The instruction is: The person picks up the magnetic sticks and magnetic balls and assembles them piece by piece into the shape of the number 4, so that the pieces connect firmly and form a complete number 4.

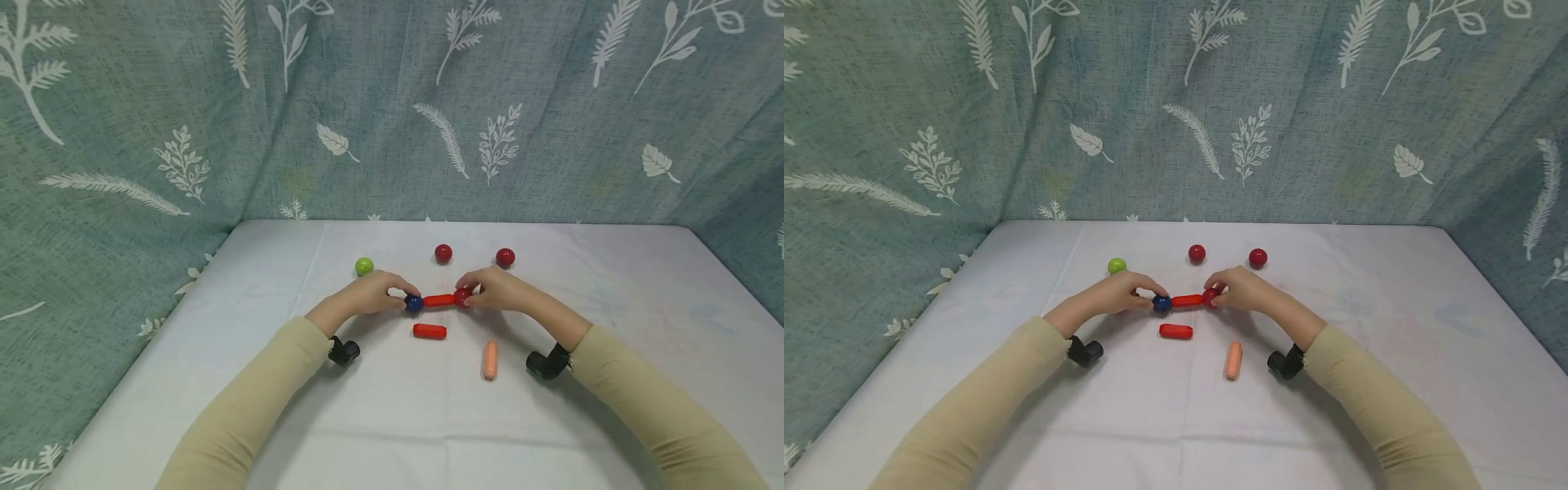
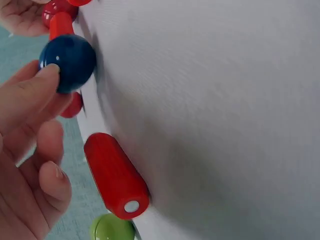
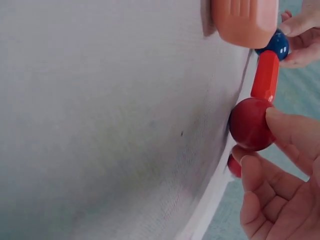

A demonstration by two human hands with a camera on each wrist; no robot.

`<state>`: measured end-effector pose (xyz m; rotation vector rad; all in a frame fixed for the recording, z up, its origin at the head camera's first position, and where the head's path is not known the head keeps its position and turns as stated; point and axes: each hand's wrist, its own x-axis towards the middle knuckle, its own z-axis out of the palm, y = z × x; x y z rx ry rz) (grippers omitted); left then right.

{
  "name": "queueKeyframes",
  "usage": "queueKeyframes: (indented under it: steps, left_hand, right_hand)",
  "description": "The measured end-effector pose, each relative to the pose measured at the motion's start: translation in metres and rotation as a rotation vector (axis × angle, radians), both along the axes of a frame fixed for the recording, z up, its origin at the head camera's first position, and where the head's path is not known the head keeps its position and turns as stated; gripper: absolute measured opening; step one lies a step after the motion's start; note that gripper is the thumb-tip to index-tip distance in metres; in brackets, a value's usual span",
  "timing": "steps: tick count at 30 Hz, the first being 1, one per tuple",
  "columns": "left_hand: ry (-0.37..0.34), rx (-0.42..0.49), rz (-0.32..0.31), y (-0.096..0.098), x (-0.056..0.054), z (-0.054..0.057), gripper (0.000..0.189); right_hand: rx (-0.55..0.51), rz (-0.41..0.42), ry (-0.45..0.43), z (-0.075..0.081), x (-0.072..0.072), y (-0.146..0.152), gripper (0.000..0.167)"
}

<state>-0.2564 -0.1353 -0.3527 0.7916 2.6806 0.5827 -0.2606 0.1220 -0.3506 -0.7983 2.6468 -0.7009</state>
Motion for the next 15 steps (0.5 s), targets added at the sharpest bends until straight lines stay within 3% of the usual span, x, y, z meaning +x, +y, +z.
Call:
queueKeyframes:
  steps: [5,15]
  left_hand:
    - [-0.009,0.010,-0.068,-0.0007,-0.0005,0.0018,0.030]
    - [-0.140,0.003,-0.118,0.0052,0.0010,0.0018,0.034]
  right_hand:
    - [-0.005,0.009,0.057,0.0021,-0.0034,-0.0004,0.031]
    - [0.001,-0.005,0.128,0.0019,-0.0095,-0.0059,0.028]
